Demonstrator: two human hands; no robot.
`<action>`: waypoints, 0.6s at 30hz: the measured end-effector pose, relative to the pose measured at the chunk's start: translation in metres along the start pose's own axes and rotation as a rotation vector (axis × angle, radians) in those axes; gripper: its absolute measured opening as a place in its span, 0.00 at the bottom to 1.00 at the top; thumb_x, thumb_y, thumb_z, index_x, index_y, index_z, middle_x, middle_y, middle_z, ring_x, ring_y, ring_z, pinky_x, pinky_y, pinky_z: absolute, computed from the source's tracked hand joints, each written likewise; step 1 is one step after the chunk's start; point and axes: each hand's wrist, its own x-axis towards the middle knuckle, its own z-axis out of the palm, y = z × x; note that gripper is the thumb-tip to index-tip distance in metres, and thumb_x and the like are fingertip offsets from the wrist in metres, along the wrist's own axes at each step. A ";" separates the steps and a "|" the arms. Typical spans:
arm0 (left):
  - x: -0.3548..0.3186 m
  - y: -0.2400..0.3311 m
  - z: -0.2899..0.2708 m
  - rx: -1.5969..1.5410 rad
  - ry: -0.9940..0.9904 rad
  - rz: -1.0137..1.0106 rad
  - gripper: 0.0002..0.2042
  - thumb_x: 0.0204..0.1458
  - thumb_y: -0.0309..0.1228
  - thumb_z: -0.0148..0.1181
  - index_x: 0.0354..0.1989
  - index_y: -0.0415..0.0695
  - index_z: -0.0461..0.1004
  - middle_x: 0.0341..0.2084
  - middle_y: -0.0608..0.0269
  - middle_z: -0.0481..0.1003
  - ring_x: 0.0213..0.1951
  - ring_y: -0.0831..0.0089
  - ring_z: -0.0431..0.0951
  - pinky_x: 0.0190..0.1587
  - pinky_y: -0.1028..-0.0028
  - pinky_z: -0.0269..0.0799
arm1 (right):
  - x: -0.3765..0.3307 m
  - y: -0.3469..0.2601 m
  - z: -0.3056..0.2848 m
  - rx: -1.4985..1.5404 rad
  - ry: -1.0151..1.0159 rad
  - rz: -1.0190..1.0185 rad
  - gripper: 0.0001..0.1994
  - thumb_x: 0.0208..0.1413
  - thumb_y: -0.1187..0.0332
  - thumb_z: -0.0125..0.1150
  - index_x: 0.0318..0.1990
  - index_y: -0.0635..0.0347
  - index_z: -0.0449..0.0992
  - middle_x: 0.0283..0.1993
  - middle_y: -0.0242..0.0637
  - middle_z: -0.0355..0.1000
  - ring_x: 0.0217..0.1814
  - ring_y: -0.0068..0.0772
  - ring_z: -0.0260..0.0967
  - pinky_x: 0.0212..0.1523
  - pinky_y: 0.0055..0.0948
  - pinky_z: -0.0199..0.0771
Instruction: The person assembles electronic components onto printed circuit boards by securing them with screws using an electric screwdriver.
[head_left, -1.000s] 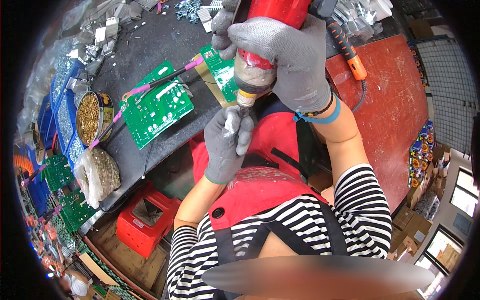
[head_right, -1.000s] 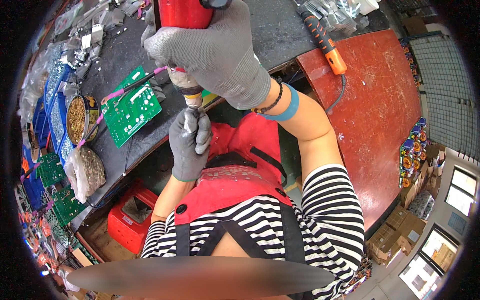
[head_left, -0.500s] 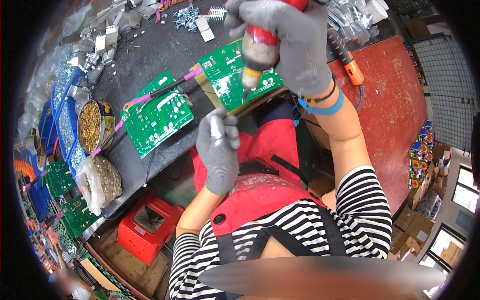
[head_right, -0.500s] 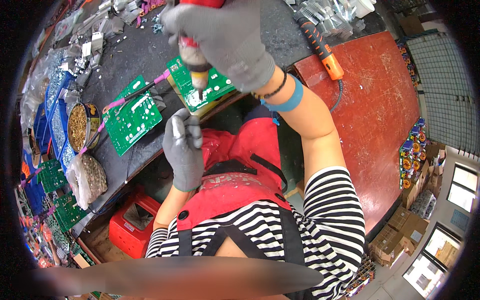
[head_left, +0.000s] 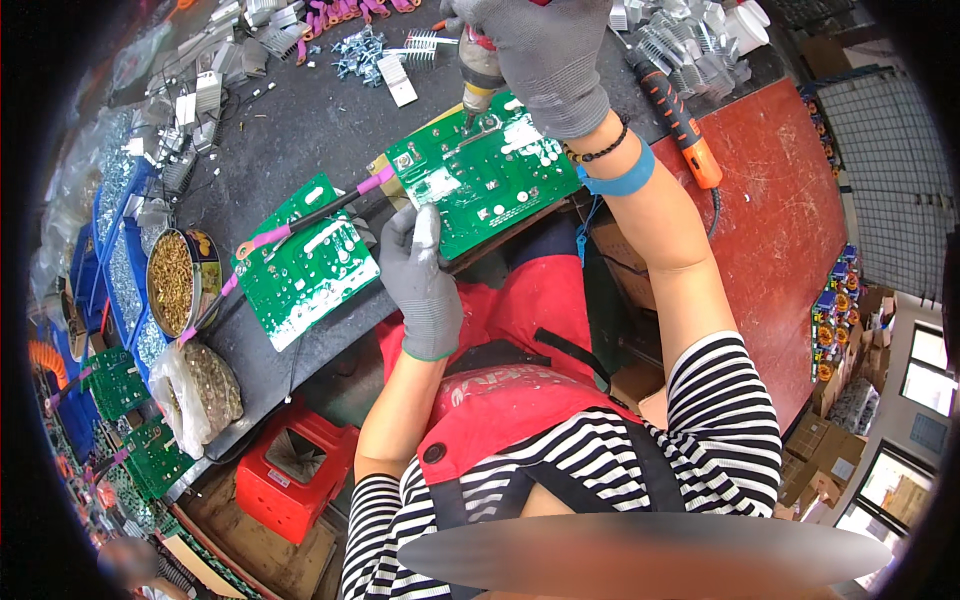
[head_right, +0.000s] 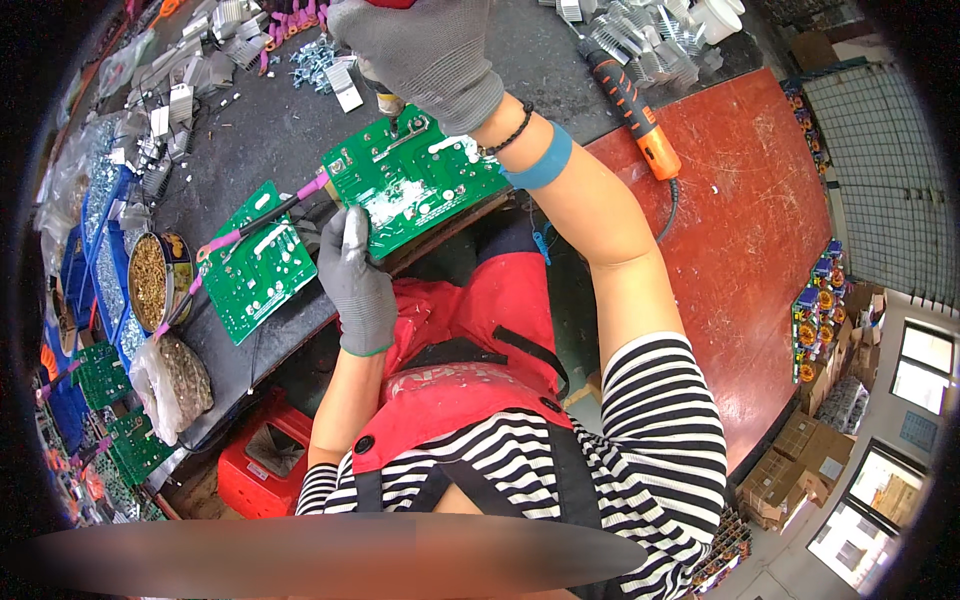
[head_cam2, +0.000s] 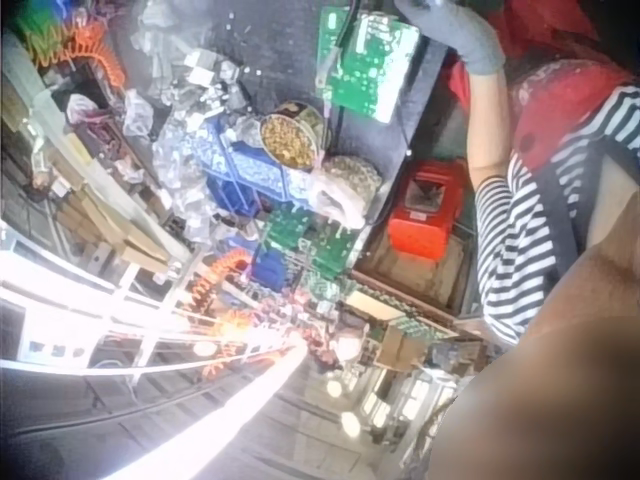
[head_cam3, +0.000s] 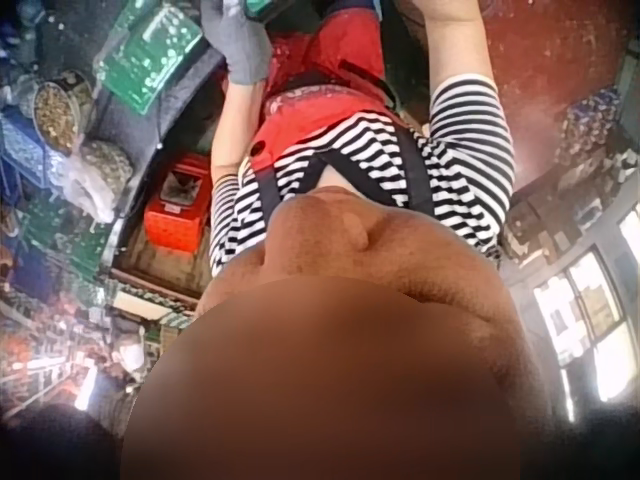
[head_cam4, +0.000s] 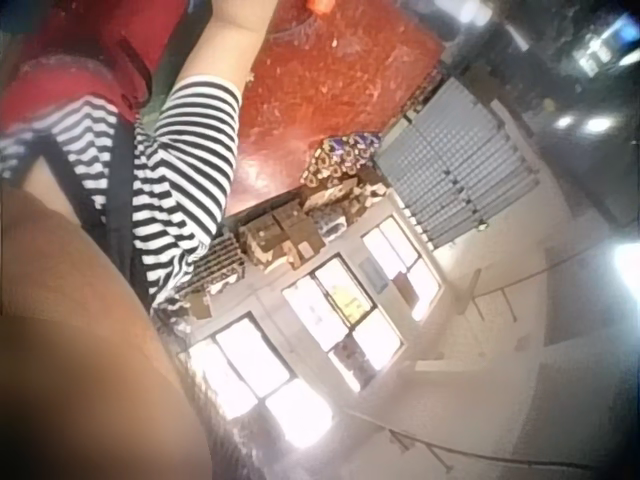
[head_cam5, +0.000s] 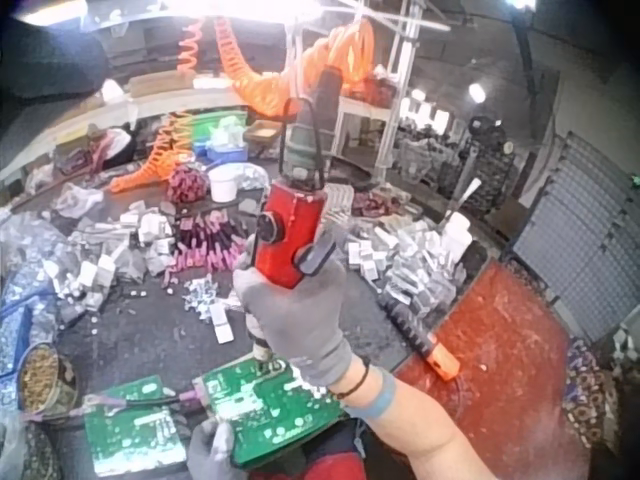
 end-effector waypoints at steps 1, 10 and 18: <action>0.002 0.000 -0.001 -0.007 0.006 0.029 0.13 0.58 0.33 0.58 0.45 0.38 0.71 0.34 0.69 0.72 0.33 0.84 0.70 0.36 0.82 0.68 | -0.001 -0.001 0.002 0.003 -0.002 0.002 0.04 0.44 0.76 0.61 0.30 0.63 0.75 0.22 0.29 0.72 0.18 0.18 0.68 0.18 0.21 0.65; 0.000 -0.004 0.005 -0.093 0.055 0.071 0.14 0.57 0.30 0.59 0.47 0.34 0.69 0.39 0.62 0.73 0.39 0.80 0.73 0.42 0.79 0.71 | -0.009 0.004 0.008 -0.086 -0.080 0.010 0.05 0.44 0.74 0.62 0.30 0.63 0.76 0.23 0.31 0.74 0.25 0.22 0.73 0.27 0.24 0.71; -0.002 -0.006 0.007 -0.110 0.055 0.105 0.14 0.57 0.30 0.58 0.47 0.34 0.69 0.40 0.61 0.73 0.40 0.79 0.73 0.45 0.79 0.70 | -0.020 -0.005 0.009 0.019 -0.049 0.298 0.08 0.43 0.74 0.66 0.32 0.62 0.75 0.27 0.32 0.75 0.27 0.22 0.73 0.28 0.24 0.71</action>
